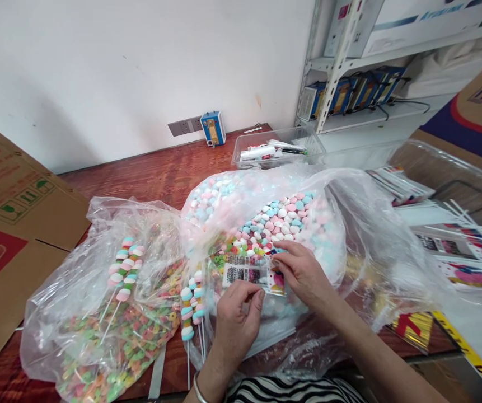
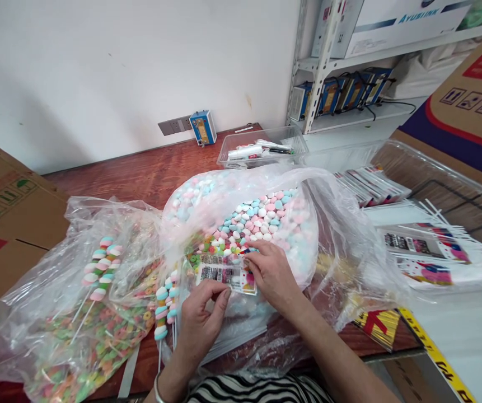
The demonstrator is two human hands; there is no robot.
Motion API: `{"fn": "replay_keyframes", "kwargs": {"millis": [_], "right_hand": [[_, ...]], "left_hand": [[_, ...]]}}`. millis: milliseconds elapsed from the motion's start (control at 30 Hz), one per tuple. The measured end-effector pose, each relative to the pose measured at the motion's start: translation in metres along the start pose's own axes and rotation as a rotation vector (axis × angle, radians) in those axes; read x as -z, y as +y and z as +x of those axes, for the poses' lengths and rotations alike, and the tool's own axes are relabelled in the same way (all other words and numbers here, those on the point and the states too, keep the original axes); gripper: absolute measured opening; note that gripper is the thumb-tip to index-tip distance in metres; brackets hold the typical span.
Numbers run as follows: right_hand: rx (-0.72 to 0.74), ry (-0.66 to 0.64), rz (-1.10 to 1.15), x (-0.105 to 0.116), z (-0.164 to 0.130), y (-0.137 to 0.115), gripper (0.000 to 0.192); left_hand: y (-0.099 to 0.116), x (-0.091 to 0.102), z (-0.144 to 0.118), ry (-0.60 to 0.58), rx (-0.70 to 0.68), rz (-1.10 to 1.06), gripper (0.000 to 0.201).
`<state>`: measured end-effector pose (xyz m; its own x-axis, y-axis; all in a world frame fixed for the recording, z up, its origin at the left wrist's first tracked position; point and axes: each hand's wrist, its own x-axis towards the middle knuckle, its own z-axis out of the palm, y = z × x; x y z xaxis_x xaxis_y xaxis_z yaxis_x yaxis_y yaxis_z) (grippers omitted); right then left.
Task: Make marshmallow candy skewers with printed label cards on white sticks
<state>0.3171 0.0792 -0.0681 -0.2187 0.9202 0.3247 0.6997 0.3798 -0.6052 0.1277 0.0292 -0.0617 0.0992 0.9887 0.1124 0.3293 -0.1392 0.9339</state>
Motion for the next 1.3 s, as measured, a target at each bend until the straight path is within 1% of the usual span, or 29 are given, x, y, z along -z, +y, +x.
{"fn": "replay_keyframes", "kwargs": {"millis": [33,100,133,167,200,267,333,433,500,533,600,667,733,767,867,933,1033,1100,1200,1300], "right_hand": [[0.019,0.023,-0.009,0.004,0.001,-0.003,0.022],[0.077,0.07,0.001,0.015,0.003,-0.011,0.026],[0.103,0.079,0.027,0.02,0.003,-0.016,0.026],[0.118,0.076,0.068,0.025,0.004,-0.022,0.025],[0.118,0.061,0.115,0.03,0.004,-0.028,0.023],[0.09,-0.004,0.202,0.04,0.004,-0.039,0.02],[0.067,-0.077,0.264,0.048,0.003,-0.047,0.019],[0.038,-0.15,0.345,0.055,0.001,-0.052,0.019],[-0.021,-0.139,0.412,0.054,-0.001,-0.051,0.017],[-0.067,-0.112,0.463,0.052,-0.002,-0.05,0.015],[-0.189,-0.051,0.629,0.045,-0.005,-0.048,0.017],[-0.303,-0.025,0.832,0.035,-0.009,-0.048,0.027],[-0.352,-0.028,0.969,0.028,-0.012,-0.049,0.026],[-0.355,-0.028,0.992,0.025,-0.014,-0.05,0.023],[-0.341,0.009,0.977,0.022,-0.016,-0.052,0.022],[-0.331,0.013,0.958,0.023,-0.017,-0.052,0.021],[-0.311,-0.036,0.92,0.026,-0.018,-0.052,0.018],[-0.312,-0.046,0.87,0.026,-0.019,-0.054,0.019],[-0.326,-0.007,0.784,0.023,-0.021,-0.058,0.025],[-0.321,0.027,0.724,0.018,-0.021,-0.059,0.033]], "left_hand": [[0.002,-0.003,-0.002,-0.051,0.086,-0.114,0.017],[0.007,-0.011,-0.004,-0.185,0.314,-0.434,0.02],[0.009,-0.016,-0.004,-0.234,0.414,-0.626,0.027],[0.011,-0.02,-0.003,-0.256,0.479,-0.817,0.037],[0.014,-0.024,-0.002,-0.251,0.503,-0.989,0.047],[0.019,-0.027,0.003,-0.186,0.46,-1.232,0.058],[0.024,-0.027,0.007,-0.105,0.408,-1.344,0.056],[0.027,-0.023,0.011,0.001,0.436,-1.39,0.038],[0.027,-0.021,0.012,0.081,0.485,-1.391,0.026],[0.027,-0.021,0.012,0.128,0.506,-1.386,0.023],[0.028,-0.023,0.01,0.224,0.532,-1.367,0.02],[0.032,-0.026,0.007,0.289,0.524,-1.346,0.02],[0.036,-0.028,0.004,0.298,0.485,-1.325,0.02],[0.039,-0.028,0.002,0.287,0.459,-1.317,0.02],[0.043,-0.027,-0.002,0.229,0.396,-1.275,0.024],[0.043,-0.026,-0.003,0.226,0.375,-1.213,0.028],[0.039,-0.023,0.0,0.287,0.37,-1.084,0.026],[0.037,-0.021,0.003,0.327,0.378,-1.015,0.024],[0.034,-0.022,0.007,0.397,0.368,-0.973,0.026],[0.03,-0.023,0.009,0.454,0.366,-0.985,0.031]]}}
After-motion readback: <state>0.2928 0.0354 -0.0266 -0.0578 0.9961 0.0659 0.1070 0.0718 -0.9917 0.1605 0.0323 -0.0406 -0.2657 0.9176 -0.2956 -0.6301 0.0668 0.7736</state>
